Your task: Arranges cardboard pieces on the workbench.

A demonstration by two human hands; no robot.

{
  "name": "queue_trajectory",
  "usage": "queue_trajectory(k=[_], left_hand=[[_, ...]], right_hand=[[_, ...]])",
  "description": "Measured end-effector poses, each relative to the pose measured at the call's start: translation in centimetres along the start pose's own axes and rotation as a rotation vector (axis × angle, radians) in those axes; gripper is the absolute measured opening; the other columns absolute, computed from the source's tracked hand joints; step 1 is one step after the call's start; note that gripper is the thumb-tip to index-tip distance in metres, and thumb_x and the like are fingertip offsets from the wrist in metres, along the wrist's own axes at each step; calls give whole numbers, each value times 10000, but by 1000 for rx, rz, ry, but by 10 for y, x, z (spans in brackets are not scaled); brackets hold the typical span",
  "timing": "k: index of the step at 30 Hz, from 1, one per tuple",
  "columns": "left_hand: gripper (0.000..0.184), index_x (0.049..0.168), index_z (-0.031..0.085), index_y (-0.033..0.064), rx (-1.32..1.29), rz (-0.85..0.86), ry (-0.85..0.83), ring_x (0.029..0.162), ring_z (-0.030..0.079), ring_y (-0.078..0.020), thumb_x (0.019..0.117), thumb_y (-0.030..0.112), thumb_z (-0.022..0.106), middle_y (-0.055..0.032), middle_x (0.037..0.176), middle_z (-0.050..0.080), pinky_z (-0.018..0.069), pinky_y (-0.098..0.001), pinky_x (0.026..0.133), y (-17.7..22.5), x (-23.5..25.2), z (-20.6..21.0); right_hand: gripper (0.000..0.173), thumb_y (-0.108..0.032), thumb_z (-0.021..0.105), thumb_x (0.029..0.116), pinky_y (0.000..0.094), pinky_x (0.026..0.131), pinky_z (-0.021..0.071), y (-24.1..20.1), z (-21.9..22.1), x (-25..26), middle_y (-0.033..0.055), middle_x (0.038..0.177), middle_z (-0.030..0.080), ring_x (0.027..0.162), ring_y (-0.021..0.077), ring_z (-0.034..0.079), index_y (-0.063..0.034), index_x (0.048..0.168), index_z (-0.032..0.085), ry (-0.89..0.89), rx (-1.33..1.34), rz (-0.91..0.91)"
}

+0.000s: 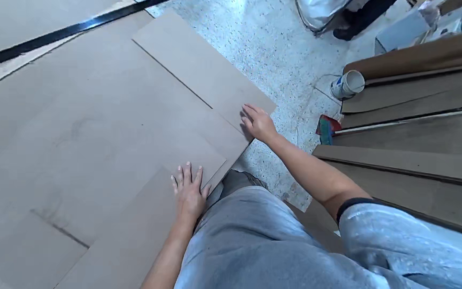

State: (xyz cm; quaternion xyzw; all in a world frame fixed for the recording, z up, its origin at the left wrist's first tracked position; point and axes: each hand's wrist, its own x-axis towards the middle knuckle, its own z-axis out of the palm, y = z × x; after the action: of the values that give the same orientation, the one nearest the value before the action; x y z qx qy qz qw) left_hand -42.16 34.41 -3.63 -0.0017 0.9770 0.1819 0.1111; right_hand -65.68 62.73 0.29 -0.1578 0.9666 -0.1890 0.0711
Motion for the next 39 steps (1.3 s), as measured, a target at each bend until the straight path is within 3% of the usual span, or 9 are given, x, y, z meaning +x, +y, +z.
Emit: queue_trajectory(k=[3,6,9,12,15,19,22,27,39], left_hand=[[725,1562,466,275,33,-69,-6,1581,126,-398,926,595,603,-131,1711,206,115,-711,1226,8,14,-1],[720,1574,447,251,35,-141,-4,1583,101,-405,954,603,551,-136,1720,163,115,-703,1229,5,28,-6],[723,1577,444,224,18,-199,-5,1579,110,-416,965,594,550,-139,1722,152,157,-687,1227,-6,53,-15],[662,1564,459,208,-58,-251,-14,1582,103,-403,977,437,664,-147,1718,161,181,-665,1233,-20,90,-34],[599,1558,467,206,-78,-269,-30,1580,121,-395,1001,319,657,-144,1710,193,201,-653,1233,-31,129,-50],[562,1549,485,217,-93,-280,-35,1589,111,-358,1018,331,627,-104,1718,186,188,-621,1250,-29,165,-59],[517,1548,490,236,-97,-280,-59,1596,83,-343,1043,313,574,-90,1724,174,145,-637,1252,-19,177,-57],[485,1529,519,239,-86,-250,-36,1595,97,-327,1053,324,550,-47,1723,196,143,-660,1243,-11,185,-48],[494,1538,505,234,-79,-246,-15,1595,96,-337,1051,305,539,-68,1724,184,126,-699,1229,-7,187,-43]], right_hand=[[483,-381,513,1042,507,1160,407,23,-4,31,78,1540,520,1411,262,500,-162,1469,572,-90,-58,-141],[581,-503,505,1029,546,1189,348,19,7,46,104,1584,456,1472,289,418,-178,1511,515,-217,-107,-347],[678,-613,470,1012,586,1211,291,13,22,43,98,1636,383,1522,302,337,-215,1561,450,-297,-111,-420],[691,-619,485,1003,607,1222,244,13,35,41,96,1665,331,1548,307,275,-218,1564,447,-303,-117,-406],[691,-587,520,1004,631,1234,197,11,36,38,102,1685,289,1569,314,223,-211,1576,429,-338,-103,-377],[695,-581,531,1005,640,1234,184,9,32,40,104,1690,275,1569,322,220,-207,1581,422,-362,-104,-371],[688,-571,524,1014,639,1240,169,7,31,40,101,1697,256,1577,320,195,-212,1589,405,-392,-101,-358],[689,-573,502,1024,643,1242,150,6,30,40,94,1703,245,1581,320,182,-208,1598,390,-411,-101,-349],[681,-554,527,1022,648,1243,154,5,26,41,102,1700,251,1576,336,193,-214,1597,392,-429,-97,-342]])
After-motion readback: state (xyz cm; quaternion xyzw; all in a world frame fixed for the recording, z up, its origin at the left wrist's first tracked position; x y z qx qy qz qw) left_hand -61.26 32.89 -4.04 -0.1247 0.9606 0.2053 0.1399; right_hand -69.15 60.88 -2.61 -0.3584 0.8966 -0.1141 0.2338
